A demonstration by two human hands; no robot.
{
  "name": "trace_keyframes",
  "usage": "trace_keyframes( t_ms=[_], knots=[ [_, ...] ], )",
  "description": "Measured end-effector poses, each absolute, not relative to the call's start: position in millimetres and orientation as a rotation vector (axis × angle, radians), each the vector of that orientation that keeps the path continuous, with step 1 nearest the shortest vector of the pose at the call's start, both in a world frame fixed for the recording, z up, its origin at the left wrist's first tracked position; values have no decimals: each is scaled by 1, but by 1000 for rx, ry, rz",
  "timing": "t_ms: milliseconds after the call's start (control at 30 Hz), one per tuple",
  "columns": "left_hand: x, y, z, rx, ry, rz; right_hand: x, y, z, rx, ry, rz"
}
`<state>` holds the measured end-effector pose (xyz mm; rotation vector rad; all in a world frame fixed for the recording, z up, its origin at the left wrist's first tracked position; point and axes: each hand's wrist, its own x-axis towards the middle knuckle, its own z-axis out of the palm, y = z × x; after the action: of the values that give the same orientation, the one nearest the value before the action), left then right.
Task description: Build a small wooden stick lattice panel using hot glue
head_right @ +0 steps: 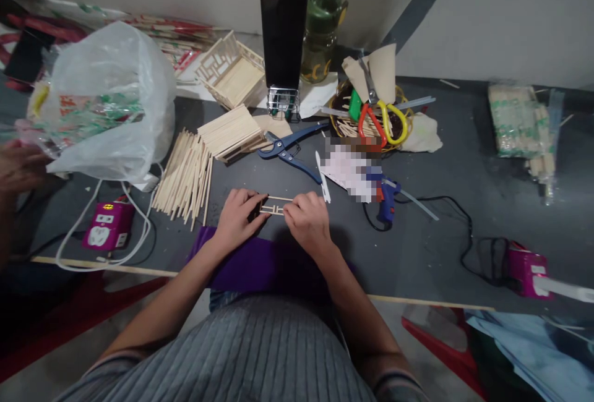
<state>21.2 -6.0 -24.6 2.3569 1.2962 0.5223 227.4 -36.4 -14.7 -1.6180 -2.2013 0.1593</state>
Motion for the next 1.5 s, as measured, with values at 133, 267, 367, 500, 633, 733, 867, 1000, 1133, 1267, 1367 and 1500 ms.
trace_keyframes(
  t_ms=[133,267,367,500,633,733,867,1000,1133,1267,1367,1500],
  knots=[
    [21,-6,-24,2336,1309,501,225,-36,-17,-1629,-2208,141],
    [22,-5,-24,2340,1290,484,225,-36,-18,-1646,-2215,168],
    [21,-5,-24,2344,1288,476,226,-37,-18,-1654,-2224,193],
    [22,-5,-24,2365,1286,481,226,-37,-18,-1634,-2235,201],
    [22,-5,-23,2367,1292,480,226,-37,-17,-1626,-2229,203],
    [22,-5,-23,2361,1301,476,226,-37,-17,-1616,-2222,192],
    [22,-6,-23,2343,1303,465,226,-37,-18,-1624,-2218,194],
    [22,-6,-23,2333,1304,467,226,-38,-19,-1632,-2215,194],
    [22,-6,-23,2330,1297,466,226,-38,-18,-1644,-2213,205],
    [22,-6,-23,2335,1293,474,226,-38,-19,-1640,-2210,217],
    [22,-6,-23,2349,1294,478,226,-38,-19,-1637,-2207,204],
    [22,-6,-23,2358,1288,474,226,-38,-20,-1638,-2214,190]
  ],
)
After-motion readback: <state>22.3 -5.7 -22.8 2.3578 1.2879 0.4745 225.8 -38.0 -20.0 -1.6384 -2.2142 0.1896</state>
